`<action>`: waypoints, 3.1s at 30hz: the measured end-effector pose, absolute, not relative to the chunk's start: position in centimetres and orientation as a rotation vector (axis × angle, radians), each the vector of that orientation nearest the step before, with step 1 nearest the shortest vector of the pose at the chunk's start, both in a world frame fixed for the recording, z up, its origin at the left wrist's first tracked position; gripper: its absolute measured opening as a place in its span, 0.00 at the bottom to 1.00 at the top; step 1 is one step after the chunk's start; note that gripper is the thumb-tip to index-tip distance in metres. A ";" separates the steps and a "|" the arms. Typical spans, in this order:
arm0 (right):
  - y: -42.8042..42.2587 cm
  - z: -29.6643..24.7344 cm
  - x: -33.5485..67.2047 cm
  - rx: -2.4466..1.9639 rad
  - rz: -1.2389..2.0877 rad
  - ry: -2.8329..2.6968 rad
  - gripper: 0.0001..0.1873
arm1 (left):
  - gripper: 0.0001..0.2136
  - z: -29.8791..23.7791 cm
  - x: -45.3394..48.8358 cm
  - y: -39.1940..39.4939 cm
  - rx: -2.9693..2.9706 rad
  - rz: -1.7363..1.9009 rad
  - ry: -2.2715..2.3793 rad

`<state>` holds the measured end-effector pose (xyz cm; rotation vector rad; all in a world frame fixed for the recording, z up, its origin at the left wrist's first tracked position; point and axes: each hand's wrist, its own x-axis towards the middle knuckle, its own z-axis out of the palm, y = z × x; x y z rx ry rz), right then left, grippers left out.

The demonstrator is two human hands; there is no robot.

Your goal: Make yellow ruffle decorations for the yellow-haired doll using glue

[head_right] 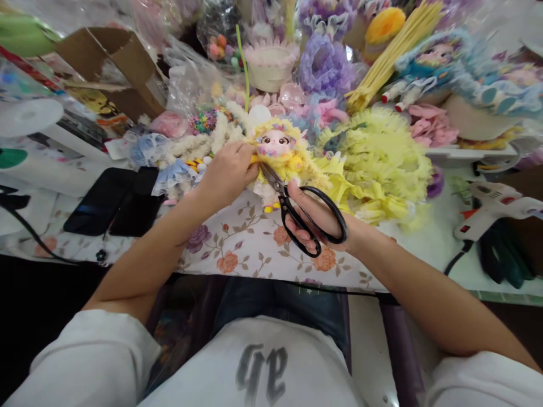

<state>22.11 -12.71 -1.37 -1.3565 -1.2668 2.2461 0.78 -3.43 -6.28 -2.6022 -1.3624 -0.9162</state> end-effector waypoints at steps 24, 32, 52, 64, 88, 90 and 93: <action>-12.5 -0.2 19.3 -1.372 2.377 -0.960 0.44 | 0.03 -4.4 -1.7 -2.4 -2.759 -0.873 -1.394; -13.8 -0.6 18.6 -1.272 2.435 -0.942 0.44 | 0.12 -4.0 -2.4 -2.0 -2.754 -0.999 -1.480; -16.0 -1.8 21.7 -1.138 2.495 -1.036 0.40 | 0.11 -3.0 -3.1 -3.6 -3.510 -1.205 -2.211; -17.5 -1.6 19.1 -1.180 2.442 -0.712 0.39 | 0.10 -0.9 0.2 -7.2 -2.894 -1.321 -2.658; -17.3 -4.7 19.8 -1.072 2.298 -1.031 0.42 | 0.10 -0.6 0.3 -6.7 -2.861 -0.774 -2.003; -18.3 -4.3 20.4 -1.003 2.304 -1.130 0.43 | 0.08 -1.5 0.4 -7.3 -2.696 -0.758 -1.757; -20.3 -3.6 22.0 -0.950 2.253 -1.202 0.43 | 0.10 -3.5 0.6 -8.2 -2.488 -0.692 -1.351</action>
